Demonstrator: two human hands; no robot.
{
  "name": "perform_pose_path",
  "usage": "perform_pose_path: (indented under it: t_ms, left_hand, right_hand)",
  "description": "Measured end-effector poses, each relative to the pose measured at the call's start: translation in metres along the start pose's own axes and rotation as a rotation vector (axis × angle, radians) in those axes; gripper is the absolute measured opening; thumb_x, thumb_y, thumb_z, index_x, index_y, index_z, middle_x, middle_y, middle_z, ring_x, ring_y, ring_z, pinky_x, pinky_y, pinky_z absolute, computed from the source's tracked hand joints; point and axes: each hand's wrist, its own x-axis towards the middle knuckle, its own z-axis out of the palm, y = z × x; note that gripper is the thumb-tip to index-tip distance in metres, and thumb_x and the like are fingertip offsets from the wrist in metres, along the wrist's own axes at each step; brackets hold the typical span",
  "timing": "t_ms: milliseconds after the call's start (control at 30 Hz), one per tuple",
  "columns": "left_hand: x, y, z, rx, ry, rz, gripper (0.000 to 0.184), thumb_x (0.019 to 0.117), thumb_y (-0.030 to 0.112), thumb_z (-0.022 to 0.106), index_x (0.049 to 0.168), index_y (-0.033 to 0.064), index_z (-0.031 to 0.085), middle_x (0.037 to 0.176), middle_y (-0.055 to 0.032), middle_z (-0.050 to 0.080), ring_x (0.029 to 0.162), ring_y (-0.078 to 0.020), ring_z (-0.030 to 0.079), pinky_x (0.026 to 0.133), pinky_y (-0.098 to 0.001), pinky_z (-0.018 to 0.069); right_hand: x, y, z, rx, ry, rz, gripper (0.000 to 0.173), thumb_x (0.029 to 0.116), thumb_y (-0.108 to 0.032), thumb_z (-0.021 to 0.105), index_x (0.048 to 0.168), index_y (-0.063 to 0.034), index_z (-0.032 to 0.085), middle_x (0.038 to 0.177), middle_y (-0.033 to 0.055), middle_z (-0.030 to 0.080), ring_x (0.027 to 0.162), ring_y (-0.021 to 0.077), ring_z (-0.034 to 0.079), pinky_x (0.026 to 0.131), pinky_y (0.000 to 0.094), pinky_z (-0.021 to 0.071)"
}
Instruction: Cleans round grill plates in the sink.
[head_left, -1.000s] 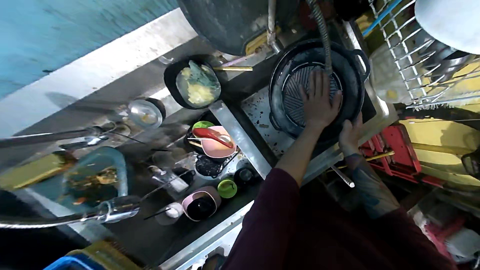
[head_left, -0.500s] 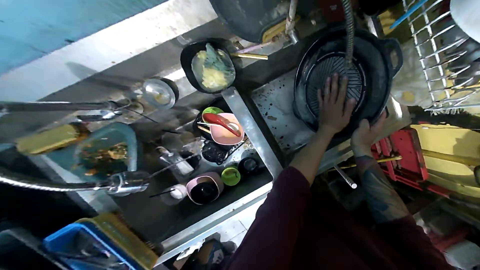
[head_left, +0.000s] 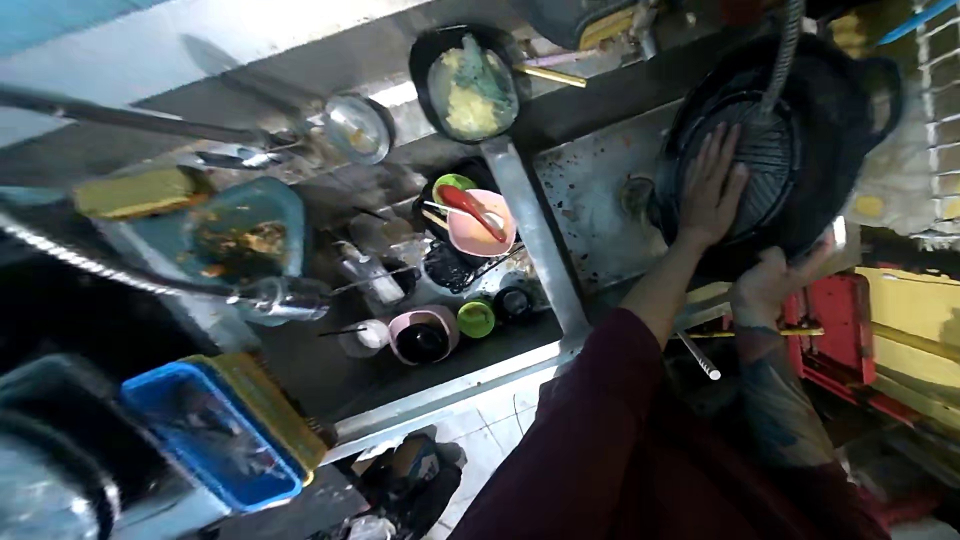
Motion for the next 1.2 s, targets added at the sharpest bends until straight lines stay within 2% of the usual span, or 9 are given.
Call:
perform_pose_path:
  t_ms: [133,267,433,600,800,900,1000,1133,1200]
  left_hand:
    - [0.004,-0.002,0.0,-0.04,0.109,-0.278,0.06,0.111,0.041,0.032,0.161,0.0078,0.029,0.169,-0.0126,0.023,0.156,-0.0263,0.022,0.127,-0.0472,0.0204]
    - [0.0,0.035,0.003,0.089,-0.04,-0.056,0.063,0.1079,0.047,0.027,0.163,0.015,0.029,0.17,-0.0091,0.021,0.158,-0.0263,0.014,0.126,-0.0594,0.0116]
    - [0.008,0.019,-0.024,0.05,-0.179,0.177,0.063,0.1061,0.045,0.036,0.16,0.0136,0.035,0.168,-0.0087,0.028,0.156,-0.0255,0.021,0.128,-0.0529,0.0167]
    - [-0.025,-0.039,-0.025,0.008,-0.168,-0.054,0.064,0.1101,0.049,0.024,0.163,0.0128,0.027,0.171,-0.0055,0.02,0.157,-0.0219,0.018,0.128,-0.0523,0.017]
    - [-0.076,-0.078,-0.017,-0.054,-0.053,-0.355,0.069,0.1099,0.048,0.031,0.165,0.0086,0.015,0.171,-0.0117,0.016,0.158,-0.0233,0.015,0.129,-0.0486,0.014]
    - [-0.078,-0.076,-0.016,-0.203,-0.115,-0.57,0.079,0.1063,0.039,0.05,0.165,0.0127,0.004,0.17,-0.0143,0.019,0.154,-0.0253,0.029,0.124,-0.0474,0.0308]
    - [-0.06,-0.069,-0.031,-0.118,-0.21,-0.553,0.073,0.1042,0.03,0.056,0.164,0.0116,0.018,0.162,-0.0161,0.036,0.144,-0.03,0.045,0.115,-0.0526,0.0421]
    - [-0.029,-0.075,-0.058,0.053,-0.286,-0.444,0.056,0.1076,0.028,0.05,0.158,0.0069,0.035,0.151,-0.0206,0.05,0.137,-0.0339,0.052,0.114,-0.0525,0.043]
    - [-0.012,-0.079,-0.074,0.098,-0.339,-0.41,0.051,0.1084,0.031,0.049,0.152,0.0046,0.044,0.141,-0.0223,0.058,0.131,-0.0358,0.057,0.112,-0.0532,0.0441]
  right_hand:
    - [0.002,-0.007,0.013,0.03,0.059,-0.15,0.07,0.0831,0.011,0.055,0.149,0.0112,0.031,0.149,0.0232,0.047,0.138,0.0261,0.049,0.113,0.0387,0.0462]
    - [0.01,-0.004,0.019,0.043,0.053,-0.152,0.07,0.0872,0.007,0.052,0.152,0.0103,0.025,0.152,0.0236,0.043,0.141,0.0261,0.047,0.115,0.0397,0.0457]
    - [0.007,-0.02,0.018,0.173,0.09,-0.032,0.077,0.0821,0.013,0.055,0.154,0.0038,0.028,0.151,0.0193,0.046,0.137,0.0261,0.051,0.109,0.0431,0.0512]
    - [-0.003,-0.021,0.016,0.265,0.103,0.018,0.086,0.0752,0.016,0.056,0.154,-0.0013,0.028,0.151,0.0192,0.045,0.136,0.0313,0.051,0.103,0.0504,0.0542]
    - [-0.007,-0.026,0.008,0.358,0.125,0.014,0.088,0.0758,0.02,0.052,0.155,-0.0028,0.023,0.149,0.0191,0.046,0.135,0.033,0.053,0.101,0.0526,0.0561]
    - [-0.016,-0.03,0.004,0.325,0.113,-0.037,0.089,0.074,0.022,0.05,0.155,-0.0018,0.022,0.151,0.0188,0.044,0.136,0.0319,0.051,0.101,0.0509,0.0558]
    - [-0.021,-0.037,-0.001,0.341,0.106,-0.021,0.089,0.0721,0.022,0.053,0.153,-0.0013,0.024,0.149,0.0192,0.045,0.134,0.0317,0.052,0.101,0.051,0.0553]
    - [-0.023,-0.046,-0.019,0.46,0.044,0.206,0.098,0.0761,0.02,0.051,0.16,-0.0123,0.013,0.152,0.0199,0.043,0.133,0.0371,0.054,0.095,0.0605,0.057]
    - [-0.023,-0.05,-0.027,0.52,-0.001,0.308,0.092,0.0775,0.019,0.05,0.157,-0.0148,0.018,0.146,0.019,0.048,0.128,0.0376,0.057,0.09,0.0628,0.0572]
